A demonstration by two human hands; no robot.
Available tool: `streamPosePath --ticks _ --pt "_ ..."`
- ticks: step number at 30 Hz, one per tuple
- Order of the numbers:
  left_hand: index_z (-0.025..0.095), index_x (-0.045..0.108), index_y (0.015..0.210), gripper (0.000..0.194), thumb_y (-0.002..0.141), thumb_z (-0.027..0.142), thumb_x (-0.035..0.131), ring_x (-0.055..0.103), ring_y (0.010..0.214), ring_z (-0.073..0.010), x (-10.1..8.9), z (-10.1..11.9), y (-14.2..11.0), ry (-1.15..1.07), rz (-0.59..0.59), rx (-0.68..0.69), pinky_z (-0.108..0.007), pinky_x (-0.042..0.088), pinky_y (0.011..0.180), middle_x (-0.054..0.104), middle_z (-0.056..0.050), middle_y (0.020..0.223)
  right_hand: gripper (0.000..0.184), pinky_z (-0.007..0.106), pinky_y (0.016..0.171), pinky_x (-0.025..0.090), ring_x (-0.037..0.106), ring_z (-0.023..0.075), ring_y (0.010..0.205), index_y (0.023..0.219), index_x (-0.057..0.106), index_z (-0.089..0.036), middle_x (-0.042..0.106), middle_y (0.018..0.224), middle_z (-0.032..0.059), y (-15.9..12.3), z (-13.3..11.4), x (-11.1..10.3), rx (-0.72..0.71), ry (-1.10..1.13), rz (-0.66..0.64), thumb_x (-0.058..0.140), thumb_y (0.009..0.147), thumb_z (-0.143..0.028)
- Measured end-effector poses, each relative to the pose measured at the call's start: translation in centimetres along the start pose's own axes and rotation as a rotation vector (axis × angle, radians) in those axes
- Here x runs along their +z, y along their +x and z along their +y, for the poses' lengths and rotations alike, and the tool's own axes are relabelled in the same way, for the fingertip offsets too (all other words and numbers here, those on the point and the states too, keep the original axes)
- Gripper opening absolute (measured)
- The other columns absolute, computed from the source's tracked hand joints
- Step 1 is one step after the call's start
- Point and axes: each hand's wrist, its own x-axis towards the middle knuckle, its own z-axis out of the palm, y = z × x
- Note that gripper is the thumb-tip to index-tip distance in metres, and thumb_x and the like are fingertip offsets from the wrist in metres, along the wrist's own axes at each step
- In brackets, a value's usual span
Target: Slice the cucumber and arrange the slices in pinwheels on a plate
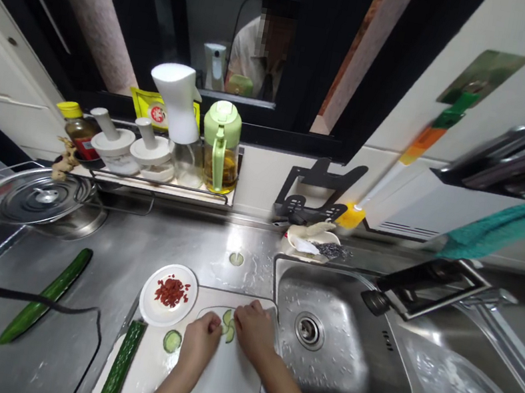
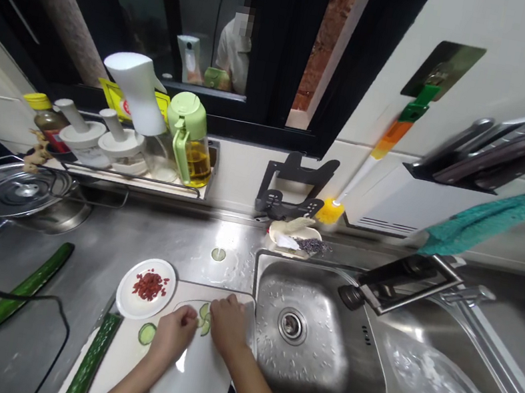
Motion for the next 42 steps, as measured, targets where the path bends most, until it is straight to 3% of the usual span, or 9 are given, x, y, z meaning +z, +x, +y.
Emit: streamPosePath --ticks 20,24,28,34,42 --pt "0.019 0.057 0.073 0.009 0.075 0.015 0.049 0.054 0.059 -0.0122 -0.1 0.2 -0.4 0.027 0.027 0.052 -0.021 0.035 0.061 0.059 0.001 0.061 0.017 0.032 0.073 0.028 0.047 0.0211 0.098 0.085 0.062 -0.021 0.065 0.096 0.0045 -0.5 -0.2 -0.1 0.048 0.02 0.051 0.045 0.089 -0.021" --pt "0.02 0.058 0.075 0.008 0.075 0.018 0.05 0.056 0.06 -0.0122 -1.2 0.1 -0.8 0.002 0.039 0.063 -0.021 0.036 0.061 0.061 0.001 0.063 0.018 0.031 0.071 0.028 0.048 0.0204 0.099 0.084 0.062 -0.022 0.065 0.096 0.0033 -1.7 0.0 -0.7 0.127 0.062 0.076 0.044 0.089 -0.021" --pt "0.019 0.06 0.078 0.012 0.077 0.023 0.049 0.058 0.062 -0.013 -3.7 -1.1 -1.6 -0.029 0.086 0.071 -0.022 0.04 0.064 0.063 0.0 0.065 0.021 0.03 0.071 0.03 0.05 0.02 0.096 0.084 0.062 -0.022 0.065 0.091 0.0025 -4.0 -0.2 -0.8 0.188 0.101 0.088 0.043 0.088 -0.018" --pt "0.02 0.061 0.071 0.015 0.075 0.029 0.049 0.057 0.059 -0.0141 -7.0 -4.9 -3.4 0.038 0.18 0.026 -0.023 0.041 0.06 0.063 0.0 0.064 0.019 0.029 0.073 0.033 0.052 0.0198 0.091 0.079 0.061 -0.022 0.064 0.084 0.0021 -7.9 -2.2 1.7 0.175 0.24 0.092 0.044 0.085 -0.015" --pt "0.018 0.065 0.086 0.023 0.073 0.03 0.051 0.059 0.065 -0.0183 -6.8 -7.4 -4.5 0.066 0.242 0.035 -0.028 0.045 0.066 0.065 -0.005 0.077 0.014 0.029 0.07 0.031 0.049 0.0192 0.094 0.078 0.058 -0.025 0.064 0.087 0.0003 -10.4 -4.7 5.2 0.105 0.202 0.05 0.049 0.083 -0.015"
